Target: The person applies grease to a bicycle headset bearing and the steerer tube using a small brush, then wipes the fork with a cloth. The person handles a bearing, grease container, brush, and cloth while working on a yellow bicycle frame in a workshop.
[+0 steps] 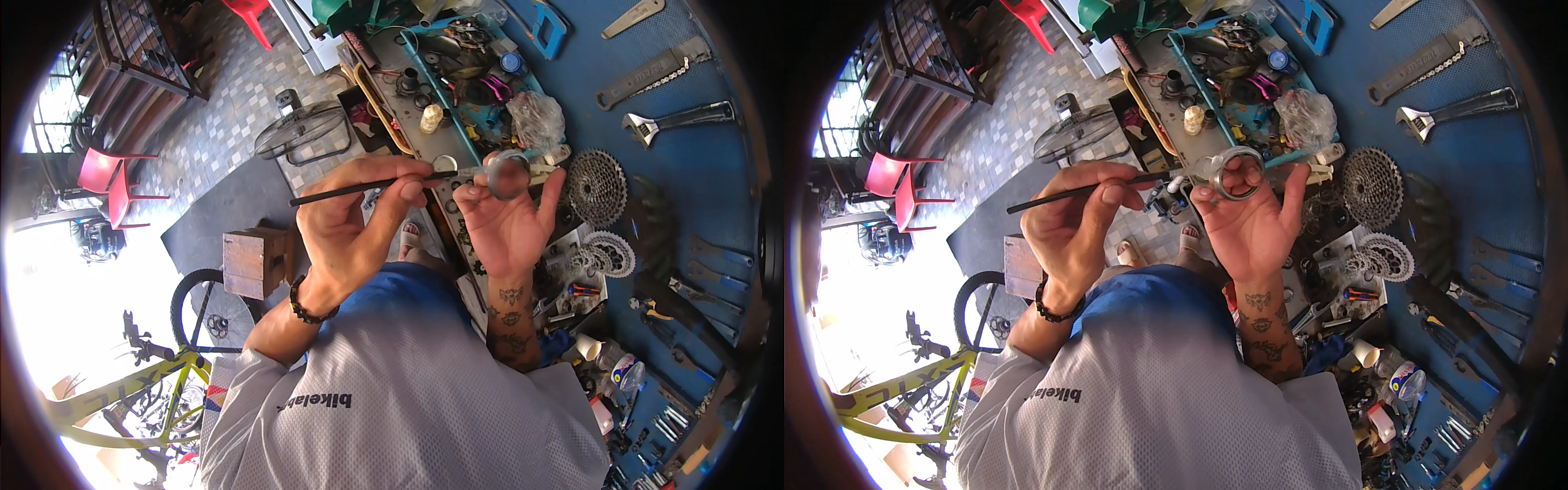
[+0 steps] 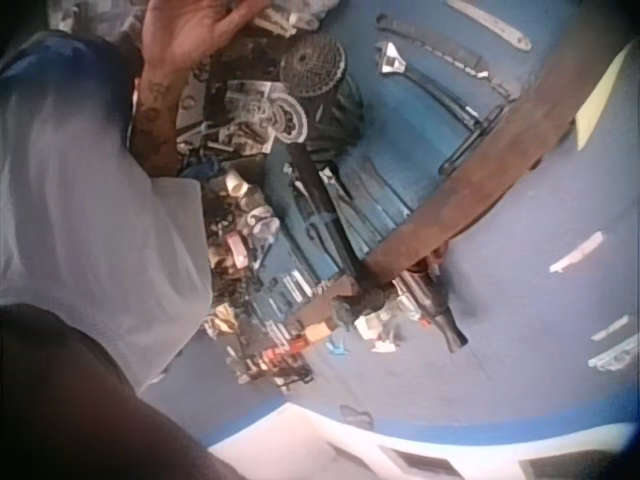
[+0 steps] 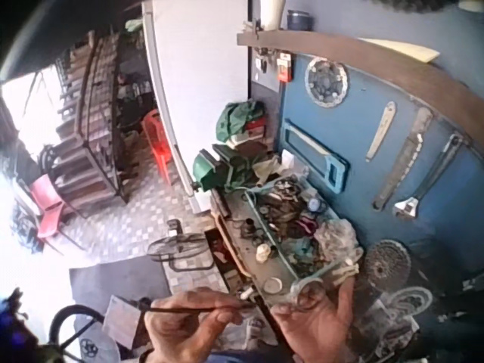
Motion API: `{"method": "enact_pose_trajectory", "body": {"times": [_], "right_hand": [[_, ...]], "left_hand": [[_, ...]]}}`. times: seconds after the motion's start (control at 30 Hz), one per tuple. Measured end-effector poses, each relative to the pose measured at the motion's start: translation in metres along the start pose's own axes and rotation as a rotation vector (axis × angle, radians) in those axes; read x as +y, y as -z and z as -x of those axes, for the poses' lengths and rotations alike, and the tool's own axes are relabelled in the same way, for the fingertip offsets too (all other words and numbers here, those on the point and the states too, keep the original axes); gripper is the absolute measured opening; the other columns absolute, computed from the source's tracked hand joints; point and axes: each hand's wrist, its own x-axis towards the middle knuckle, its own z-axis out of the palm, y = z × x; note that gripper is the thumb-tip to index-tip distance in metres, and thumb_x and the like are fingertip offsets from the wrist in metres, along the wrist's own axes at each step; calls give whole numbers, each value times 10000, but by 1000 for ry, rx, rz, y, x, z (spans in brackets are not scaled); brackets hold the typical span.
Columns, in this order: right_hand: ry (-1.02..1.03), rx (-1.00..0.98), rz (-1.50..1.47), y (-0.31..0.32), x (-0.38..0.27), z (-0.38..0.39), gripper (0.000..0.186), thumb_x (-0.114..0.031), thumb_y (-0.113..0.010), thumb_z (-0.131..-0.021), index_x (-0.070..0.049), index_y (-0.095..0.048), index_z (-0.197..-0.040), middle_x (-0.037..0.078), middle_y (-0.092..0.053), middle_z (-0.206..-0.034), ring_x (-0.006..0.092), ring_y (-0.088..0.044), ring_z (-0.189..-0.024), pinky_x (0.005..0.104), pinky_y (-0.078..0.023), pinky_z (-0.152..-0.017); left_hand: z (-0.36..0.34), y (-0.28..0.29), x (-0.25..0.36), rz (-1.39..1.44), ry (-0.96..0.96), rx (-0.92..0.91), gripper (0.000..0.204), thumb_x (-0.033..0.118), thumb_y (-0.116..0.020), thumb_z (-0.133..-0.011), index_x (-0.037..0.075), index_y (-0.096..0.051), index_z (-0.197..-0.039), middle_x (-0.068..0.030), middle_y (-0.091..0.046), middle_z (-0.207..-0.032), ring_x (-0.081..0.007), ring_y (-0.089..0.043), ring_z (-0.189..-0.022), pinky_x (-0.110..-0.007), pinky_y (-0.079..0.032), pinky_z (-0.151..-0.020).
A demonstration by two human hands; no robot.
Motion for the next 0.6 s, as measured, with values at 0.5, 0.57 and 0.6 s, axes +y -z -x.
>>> {"method": "enact_pose_trajectory", "body": {"times": [0.5, 0.57, 0.6], "right_hand": [[-34, 1, 90, -6, 19, -10, 747, -717, -371, -1031, -39, -675, -954, 66, -691, -1061, 169, -616, -981, 388, -405, -916], [-11, 60, 128, -9, 20, -8, 690, -679, -422, -1039, -45, -668, -922, 46, -621, -1081, 164, -565, -934, 365, -374, -883], [-10, 58, 133, -10, 21, -8, 684, -674, -425, -1040, -46, -664, -915, 42, -610, -1067, 163, -562, -930, 365, -375, -883]], "left_hand": [[-20, 15, 12, 79, -14, -2, 140, -29, -690, -968, -82, -719, -1095, -130, -759, -1001, -136, -704, -779, -247, -566, -686], [-19, 19, 13, 50, 5, -10, 138, -16, -692, -970, -78, -723, -1090, -129, -761, -986, -133, -702, -775, -246, -566, -684], [-18, 21, 13, 26, 15, -16, 139, -10, -694, -971, -76, -725, -1090, -129, -761, -980, -133, -702, -775, -247, -566, -683]]}}
